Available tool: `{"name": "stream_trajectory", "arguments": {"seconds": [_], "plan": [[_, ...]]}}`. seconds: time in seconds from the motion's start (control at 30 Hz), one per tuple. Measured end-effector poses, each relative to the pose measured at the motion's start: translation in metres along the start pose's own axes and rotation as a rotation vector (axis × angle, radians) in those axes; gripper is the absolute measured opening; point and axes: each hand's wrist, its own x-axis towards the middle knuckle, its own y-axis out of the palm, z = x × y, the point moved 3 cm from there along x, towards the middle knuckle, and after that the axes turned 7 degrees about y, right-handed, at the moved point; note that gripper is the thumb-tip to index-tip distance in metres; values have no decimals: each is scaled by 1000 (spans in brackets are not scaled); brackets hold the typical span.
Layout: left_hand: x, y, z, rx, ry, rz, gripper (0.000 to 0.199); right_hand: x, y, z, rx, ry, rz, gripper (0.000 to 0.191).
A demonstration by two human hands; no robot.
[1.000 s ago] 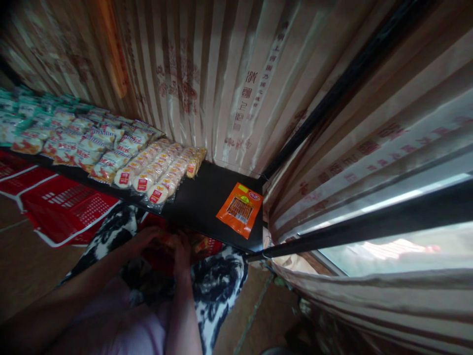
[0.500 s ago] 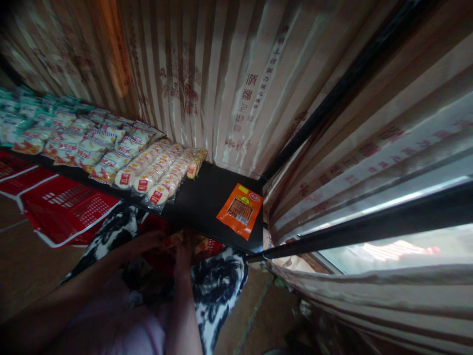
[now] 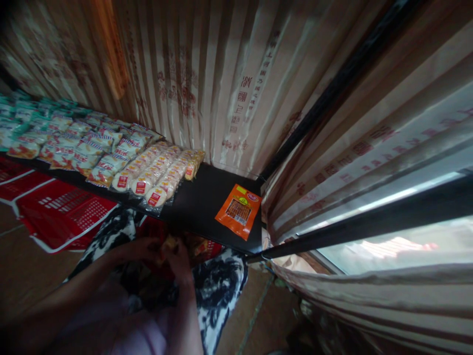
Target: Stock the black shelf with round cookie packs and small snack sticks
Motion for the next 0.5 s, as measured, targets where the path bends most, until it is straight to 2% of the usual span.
{"name": "stream_trajectory", "arguments": {"seconds": [0.1,0.2,0.33,0.5], "plan": [[4,-4,1,-28,21,-29,40,-5,1,13,-4,-54,57,37],[6,-8,-1,-28,46,-47,41,-8,3,19,97,-73,128,38],[7,-11,-8,-24,90,-73,43,-6,3,15,211,-79,142,39],[6,-7,-24,-5,102,-100,45,-2,0,11,247,-140,140,36]]}}
